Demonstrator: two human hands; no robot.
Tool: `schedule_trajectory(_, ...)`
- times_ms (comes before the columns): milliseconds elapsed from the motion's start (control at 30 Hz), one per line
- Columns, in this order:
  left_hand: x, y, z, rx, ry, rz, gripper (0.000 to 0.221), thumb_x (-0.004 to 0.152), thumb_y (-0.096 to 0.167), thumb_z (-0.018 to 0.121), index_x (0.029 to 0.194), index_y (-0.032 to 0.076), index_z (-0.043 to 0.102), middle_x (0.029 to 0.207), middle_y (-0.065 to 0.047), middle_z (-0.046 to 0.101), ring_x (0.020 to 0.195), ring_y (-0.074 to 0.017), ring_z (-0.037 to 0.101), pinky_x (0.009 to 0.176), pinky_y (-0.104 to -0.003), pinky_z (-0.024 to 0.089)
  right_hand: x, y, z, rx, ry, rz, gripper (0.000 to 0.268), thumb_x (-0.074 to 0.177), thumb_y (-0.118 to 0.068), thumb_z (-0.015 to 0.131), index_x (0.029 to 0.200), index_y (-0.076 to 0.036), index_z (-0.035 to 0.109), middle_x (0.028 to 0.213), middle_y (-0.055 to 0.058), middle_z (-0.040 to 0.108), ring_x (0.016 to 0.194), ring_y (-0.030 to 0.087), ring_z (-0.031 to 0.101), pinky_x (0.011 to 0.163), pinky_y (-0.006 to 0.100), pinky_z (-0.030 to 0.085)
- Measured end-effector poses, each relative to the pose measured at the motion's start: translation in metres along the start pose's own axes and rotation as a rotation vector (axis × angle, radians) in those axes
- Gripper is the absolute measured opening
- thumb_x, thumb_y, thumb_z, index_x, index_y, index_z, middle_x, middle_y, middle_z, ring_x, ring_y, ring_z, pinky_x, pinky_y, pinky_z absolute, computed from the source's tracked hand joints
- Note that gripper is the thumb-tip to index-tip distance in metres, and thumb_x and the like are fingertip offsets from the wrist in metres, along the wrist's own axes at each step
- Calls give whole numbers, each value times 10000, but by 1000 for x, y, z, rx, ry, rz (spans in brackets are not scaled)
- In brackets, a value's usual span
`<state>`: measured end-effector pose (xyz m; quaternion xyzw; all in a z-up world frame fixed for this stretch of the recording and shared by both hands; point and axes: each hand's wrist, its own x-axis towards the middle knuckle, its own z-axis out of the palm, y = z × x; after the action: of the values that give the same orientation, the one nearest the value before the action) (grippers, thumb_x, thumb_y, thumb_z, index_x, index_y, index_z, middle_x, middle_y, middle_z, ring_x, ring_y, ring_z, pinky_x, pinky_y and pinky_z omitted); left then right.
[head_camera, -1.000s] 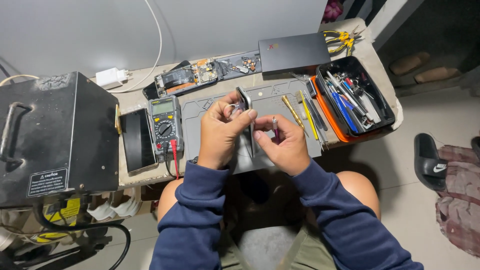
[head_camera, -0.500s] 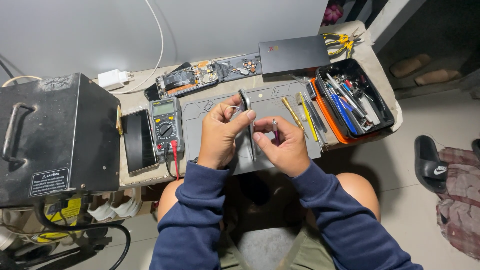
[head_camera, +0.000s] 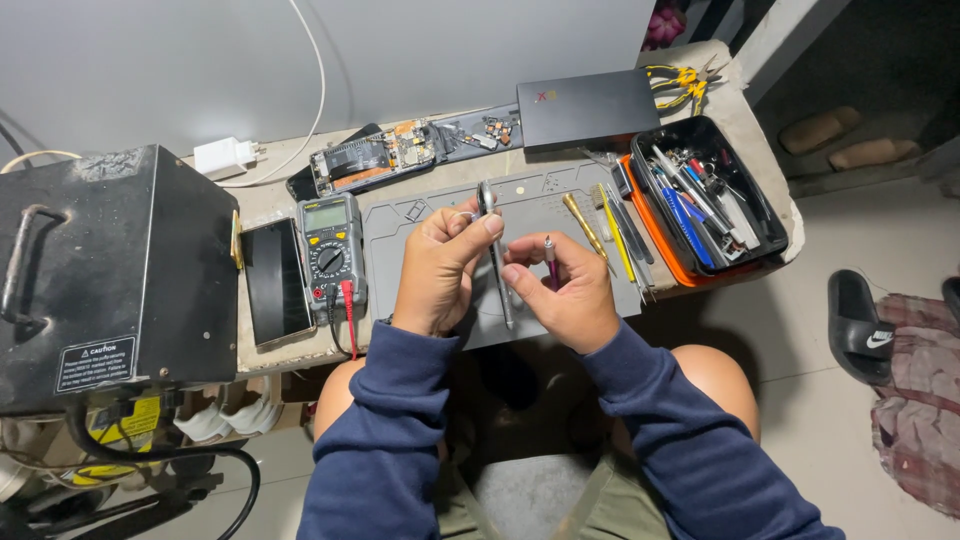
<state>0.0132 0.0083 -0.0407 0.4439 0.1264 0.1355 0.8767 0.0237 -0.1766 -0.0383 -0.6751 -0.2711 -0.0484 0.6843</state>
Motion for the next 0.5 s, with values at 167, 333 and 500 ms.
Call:
schedule_trajectory(167,-10,10,12,-28,-10,-38,531,894,78,1019,890,159,493,1339,-207,803,1085,-251,840,1029,-371,689,0,-3,0,-14,9,-3,229,1022,-130,918,1207,-36,822,1024,103,907,932,96,819,562,146,554)
schedule_trajectory(333,-18,17,23,-38,-7,-59,518,892,119,1024,893,173,510,1210,-99,797,1109,-229,832,1047,-371,666,0,-3,0,-21,10,17,245,1015,-150,933,1209,-46,823,1032,100,908,941,93,818,578,143,535)
schedule_trajectory(500,-11,11,14,-12,2,-53,512,892,129,1026,884,180,517,1211,-89,808,1065,-216,834,1026,-361,679,0,-3,1,-18,7,19,233,1022,-138,923,1209,-38,825,1043,111,909,947,109,822,585,153,550)
